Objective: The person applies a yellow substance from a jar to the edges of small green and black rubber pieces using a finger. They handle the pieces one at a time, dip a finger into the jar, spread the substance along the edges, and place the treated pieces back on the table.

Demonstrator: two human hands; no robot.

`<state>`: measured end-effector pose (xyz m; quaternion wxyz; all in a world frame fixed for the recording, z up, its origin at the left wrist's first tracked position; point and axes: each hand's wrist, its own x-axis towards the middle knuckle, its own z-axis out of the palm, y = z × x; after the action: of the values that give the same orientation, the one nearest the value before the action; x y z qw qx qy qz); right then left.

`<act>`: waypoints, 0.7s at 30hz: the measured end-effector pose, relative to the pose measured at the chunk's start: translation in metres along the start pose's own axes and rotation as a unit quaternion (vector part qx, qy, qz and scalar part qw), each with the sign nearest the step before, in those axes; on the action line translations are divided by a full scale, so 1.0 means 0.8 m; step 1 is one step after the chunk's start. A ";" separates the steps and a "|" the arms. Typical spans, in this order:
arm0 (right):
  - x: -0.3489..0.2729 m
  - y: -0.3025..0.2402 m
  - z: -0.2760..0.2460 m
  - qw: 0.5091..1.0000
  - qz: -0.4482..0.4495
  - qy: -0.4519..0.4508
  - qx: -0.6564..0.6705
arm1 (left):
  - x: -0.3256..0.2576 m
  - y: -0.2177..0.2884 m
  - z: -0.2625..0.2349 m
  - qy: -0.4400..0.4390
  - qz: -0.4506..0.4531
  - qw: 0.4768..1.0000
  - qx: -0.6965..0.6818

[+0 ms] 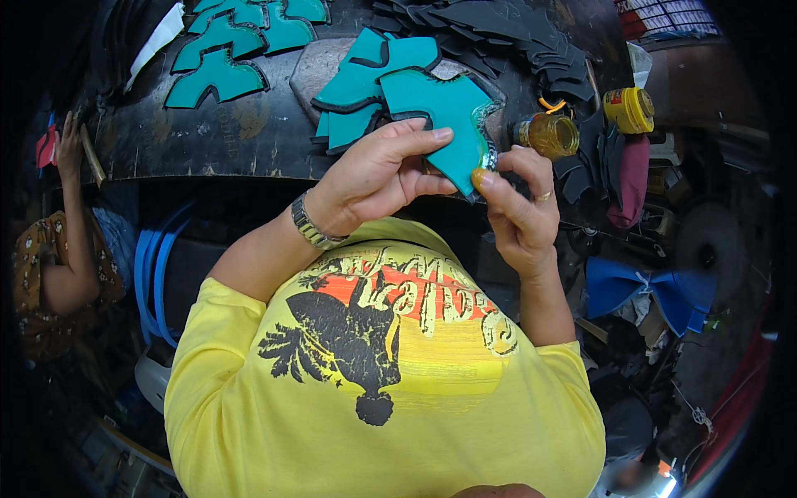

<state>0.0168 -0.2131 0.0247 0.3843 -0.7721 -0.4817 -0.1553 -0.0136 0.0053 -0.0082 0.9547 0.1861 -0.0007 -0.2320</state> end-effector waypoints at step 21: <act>0.001 -0.011 0.032 0.998 0.037 -0.014 0.052 | -0.165 0.131 -0.098 0.379 0.358 0.812 0.263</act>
<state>0.0058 -0.1917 0.0123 0.4228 -0.7707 -0.4650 -0.1050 -0.0782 0.1783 -0.0329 0.8093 0.4900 0.2333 0.2246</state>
